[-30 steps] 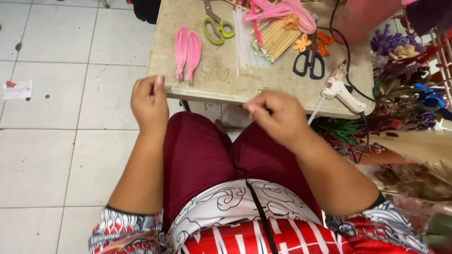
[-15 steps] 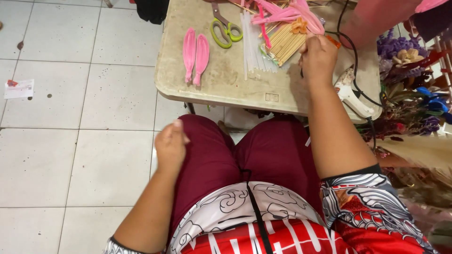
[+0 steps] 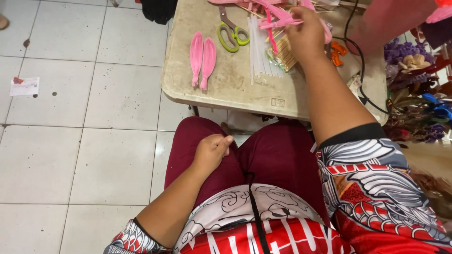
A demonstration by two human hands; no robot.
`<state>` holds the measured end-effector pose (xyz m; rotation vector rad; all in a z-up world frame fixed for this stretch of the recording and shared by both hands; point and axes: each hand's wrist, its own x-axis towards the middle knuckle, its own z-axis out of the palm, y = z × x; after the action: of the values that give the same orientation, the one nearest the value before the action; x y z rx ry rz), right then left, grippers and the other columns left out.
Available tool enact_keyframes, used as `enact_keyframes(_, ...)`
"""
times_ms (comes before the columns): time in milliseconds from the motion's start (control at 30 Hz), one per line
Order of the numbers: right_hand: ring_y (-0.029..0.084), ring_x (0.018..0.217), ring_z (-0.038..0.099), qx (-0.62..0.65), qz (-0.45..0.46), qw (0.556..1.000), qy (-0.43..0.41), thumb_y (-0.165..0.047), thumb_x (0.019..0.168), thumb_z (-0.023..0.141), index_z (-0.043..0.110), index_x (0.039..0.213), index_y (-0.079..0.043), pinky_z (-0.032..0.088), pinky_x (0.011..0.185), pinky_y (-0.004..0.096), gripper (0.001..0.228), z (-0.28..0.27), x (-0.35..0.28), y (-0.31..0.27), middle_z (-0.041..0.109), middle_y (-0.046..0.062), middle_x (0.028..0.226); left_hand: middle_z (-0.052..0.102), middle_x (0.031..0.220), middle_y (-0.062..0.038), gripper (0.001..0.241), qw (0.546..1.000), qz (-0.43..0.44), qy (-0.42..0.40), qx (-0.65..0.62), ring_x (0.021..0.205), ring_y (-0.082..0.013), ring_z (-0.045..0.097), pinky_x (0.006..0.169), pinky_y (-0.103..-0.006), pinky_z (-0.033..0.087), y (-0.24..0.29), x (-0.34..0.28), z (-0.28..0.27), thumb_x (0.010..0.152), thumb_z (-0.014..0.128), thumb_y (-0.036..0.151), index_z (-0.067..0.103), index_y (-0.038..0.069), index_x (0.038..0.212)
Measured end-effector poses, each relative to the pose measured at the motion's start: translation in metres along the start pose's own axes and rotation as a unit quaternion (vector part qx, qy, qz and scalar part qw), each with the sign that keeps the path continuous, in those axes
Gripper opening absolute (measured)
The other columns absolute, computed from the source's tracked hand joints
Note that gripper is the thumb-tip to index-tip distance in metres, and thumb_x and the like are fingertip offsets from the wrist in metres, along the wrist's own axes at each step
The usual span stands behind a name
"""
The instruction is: The person sits on the floor and repeatedly picks up pink petal-shaped foam pieces. They fold and pinch the bottom of each piece by hand to create a tapered shape, then place the finished pieces on the table. The person also handles a thin white stick at the end of the clip.
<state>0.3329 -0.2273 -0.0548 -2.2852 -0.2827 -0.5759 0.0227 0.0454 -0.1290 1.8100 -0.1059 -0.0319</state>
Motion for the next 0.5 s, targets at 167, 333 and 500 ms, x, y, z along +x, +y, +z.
enact_keyframes(167,0.031,0.152,0.027,-0.096,0.030,0.964,-0.248,0.000,0.093,0.050,0.039,0.159,-0.012,0.024,0.121,0.044,0.068,0.011,0.008,-0.058,0.029,0.015,0.166,0.072,0.097,-0.006,0.027,0.994,-0.097,0.017,-0.057,0.073,-0.0142,0.072,0.073,-0.0258,0.059,-0.008,0.006,0.000,0.101,0.057,0.026,0.079,0.009,0.099)
enact_keyframes(333,0.027,0.101,0.064,-0.100,0.147,0.941,-0.287,-0.004,0.099,0.047,0.037,0.160,-0.019,0.051,0.076,0.041,0.063,-0.004,0.001,-0.092,0.061,0.011,0.137,0.072,0.088,-0.006,0.033,0.992,-0.100,0.021,-0.076,0.073,-0.0145,0.073,0.069,-0.0235,0.062,-0.016,0.003,0.001,0.088,0.048,0.001,0.080,0.011,0.089)
enact_keyframes(500,0.031,0.118,0.060,-0.061,0.057,0.972,-0.219,-0.010,0.097,0.057,0.054,0.148,-0.010,0.047,0.097,0.046,0.051,-0.006,-0.010,-0.062,0.062,0.014,0.136,0.070,0.080,-0.004,0.029,0.993,-0.086,0.034,-0.072,0.067,-0.0122,0.067,0.064,-0.0221,0.060,-0.013,0.003,0.006,0.083,0.053,-0.003,0.079,0.010,0.080)
